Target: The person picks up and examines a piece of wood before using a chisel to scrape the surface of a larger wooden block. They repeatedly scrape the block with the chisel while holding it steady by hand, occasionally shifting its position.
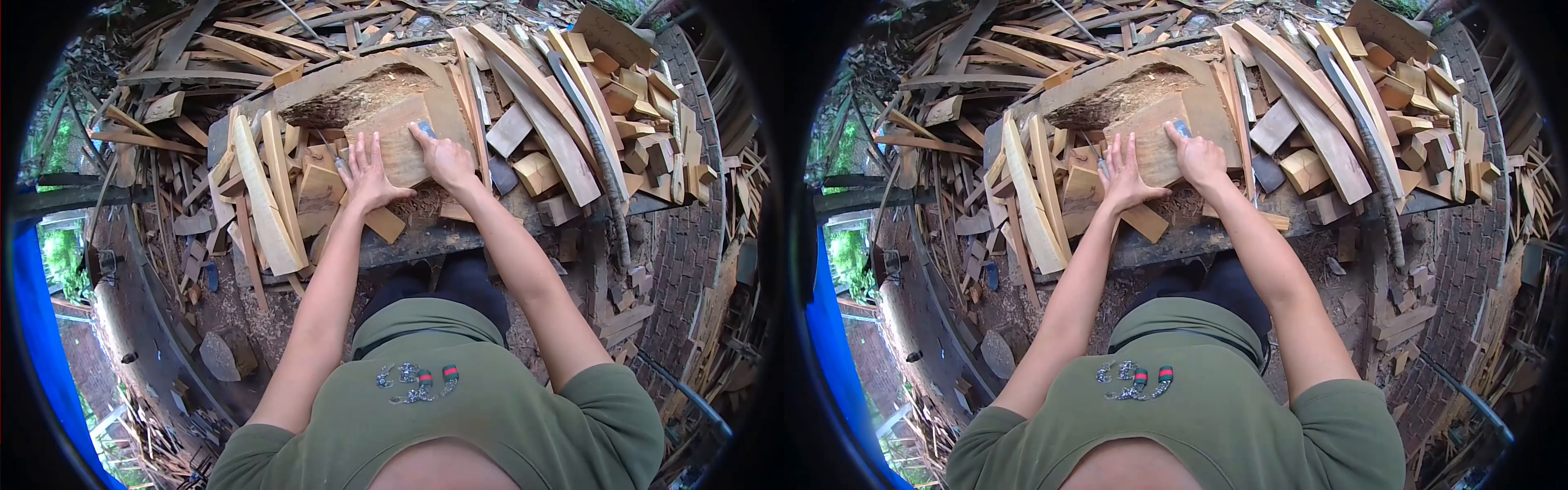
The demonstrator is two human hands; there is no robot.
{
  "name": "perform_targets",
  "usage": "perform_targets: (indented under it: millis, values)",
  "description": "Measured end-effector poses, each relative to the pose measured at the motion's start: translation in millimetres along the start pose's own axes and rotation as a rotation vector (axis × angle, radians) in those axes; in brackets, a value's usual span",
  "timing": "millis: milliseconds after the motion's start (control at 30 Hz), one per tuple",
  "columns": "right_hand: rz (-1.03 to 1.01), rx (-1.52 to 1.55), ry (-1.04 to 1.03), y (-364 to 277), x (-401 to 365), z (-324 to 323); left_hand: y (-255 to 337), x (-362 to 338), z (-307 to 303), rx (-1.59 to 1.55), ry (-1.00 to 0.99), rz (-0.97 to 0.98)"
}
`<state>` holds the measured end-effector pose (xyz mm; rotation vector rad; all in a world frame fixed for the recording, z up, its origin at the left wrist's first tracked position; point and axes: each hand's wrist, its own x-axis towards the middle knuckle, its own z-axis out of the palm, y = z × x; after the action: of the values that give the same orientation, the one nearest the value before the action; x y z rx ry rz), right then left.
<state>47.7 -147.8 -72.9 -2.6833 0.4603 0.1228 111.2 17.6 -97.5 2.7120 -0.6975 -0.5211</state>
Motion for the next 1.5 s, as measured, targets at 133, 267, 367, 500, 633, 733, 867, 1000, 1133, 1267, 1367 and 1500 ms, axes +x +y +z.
perform_targets:
  millis: [133,267,367,500,633,733,867,1000,1133,1267,1367,1500]
  values:
    - [0.011,-0.044,-0.095,-2,-46,-20,1,-1,-1,-0.017,-0.03,-0.036]
    - [0.003,-0.093,-0.094,3,-56,-12,-2,1,3,-0.03,0.009,0.004]
    - [-0.009,-0.046,-0.049,0,-18,-5,-2,2,5,-0.017,0.0,0.007]
    - [-0.042,-0.01,0.026,1,0,5,0,2,-1,-0.018,-0.045,-0.02]
    - [0.0,-0.04,-0.124,-4,-50,-23,1,2,-2,-0.03,-0.062,-0.039]
    - [0.001,-0.062,-0.144,4,-60,-14,-1,2,0,-0.018,-0.052,-0.037]
    - [0.007,-0.032,-0.052,5,-9,-3,1,3,0,-0.028,-0.052,-0.023]
    - [-0.022,-0.043,-0.066,13,14,1,3,-1,-1,0.01,-0.004,-0.053]
    - [0.037,0.008,-0.083,8,-28,-9,1,-16,11,-0.056,0.176,-0.116]
    - [-0.078,-0.016,-0.044,10,-61,-3,0,-12,17,-0.131,0.133,-0.083]
    - [-0.074,-0.004,-0.036,0,-50,-1,-9,-9,16,-0.159,0.11,-0.04]
    - [-0.061,0.015,0.002,-7,-25,1,-9,-2,4,-0.125,0.003,-0.078]
